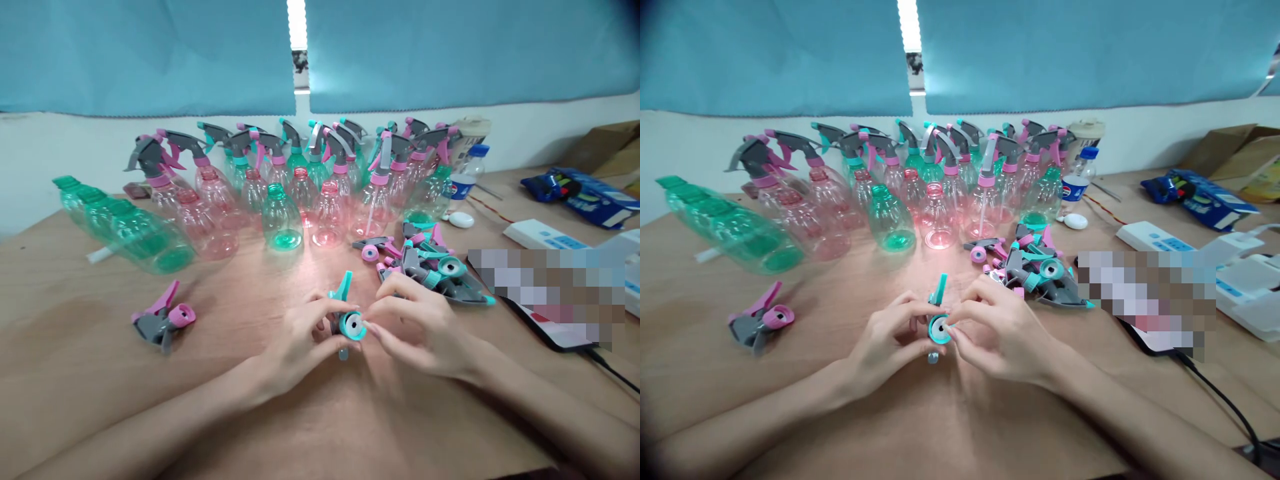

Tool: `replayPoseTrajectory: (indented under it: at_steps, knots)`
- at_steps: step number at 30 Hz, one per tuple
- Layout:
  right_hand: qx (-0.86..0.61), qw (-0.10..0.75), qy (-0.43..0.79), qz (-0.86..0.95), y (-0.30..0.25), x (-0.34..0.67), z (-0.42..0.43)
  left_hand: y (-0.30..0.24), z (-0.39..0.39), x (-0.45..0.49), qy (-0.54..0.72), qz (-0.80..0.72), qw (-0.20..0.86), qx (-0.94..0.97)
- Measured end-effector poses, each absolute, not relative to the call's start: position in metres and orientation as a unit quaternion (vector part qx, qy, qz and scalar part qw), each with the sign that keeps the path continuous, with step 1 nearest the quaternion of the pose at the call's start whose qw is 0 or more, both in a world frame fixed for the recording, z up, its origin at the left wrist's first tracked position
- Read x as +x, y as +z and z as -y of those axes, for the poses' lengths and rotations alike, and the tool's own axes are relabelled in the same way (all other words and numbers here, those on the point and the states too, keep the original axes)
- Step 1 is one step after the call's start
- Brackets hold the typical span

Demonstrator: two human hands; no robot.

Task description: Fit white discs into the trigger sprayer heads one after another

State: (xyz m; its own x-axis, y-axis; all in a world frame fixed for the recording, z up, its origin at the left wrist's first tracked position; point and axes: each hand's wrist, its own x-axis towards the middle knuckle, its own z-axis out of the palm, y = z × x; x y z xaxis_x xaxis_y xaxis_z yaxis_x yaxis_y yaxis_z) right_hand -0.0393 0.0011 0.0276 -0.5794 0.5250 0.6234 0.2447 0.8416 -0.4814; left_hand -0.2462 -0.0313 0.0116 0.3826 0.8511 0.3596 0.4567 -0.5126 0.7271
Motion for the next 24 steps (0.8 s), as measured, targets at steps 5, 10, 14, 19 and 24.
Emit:
replayPoseTrajectory:
  at_steps: [5,10,14,19,24]
  knots:
    - [-0.224,0.378,0.160,0.884,0.0219,-0.0414,-0.0043,0.0115,0.0325,-0.2467,0.361,-0.410,0.250,0.800]
    - [-0.225,0.351,0.173,0.892,0.0223,-0.0414,-0.0039,0.0113,0.0320,-0.2474,0.359,-0.394,0.226,0.815]
    - [-0.221,0.327,0.193,0.898,0.0224,-0.0411,-0.0030,0.0109,0.0316,-0.2472,0.362,-0.373,0.208,0.829]
    - [-0.230,0.297,0.195,0.906,0.0271,-0.0392,-0.0015,0.0123,0.0319,-0.2464,0.344,-0.381,0.208,0.833]
    - [-0.245,0.292,0.174,0.908,0.0301,-0.0391,-0.0005,0.0148,0.0329,-0.2458,0.331,-0.403,0.225,0.823]
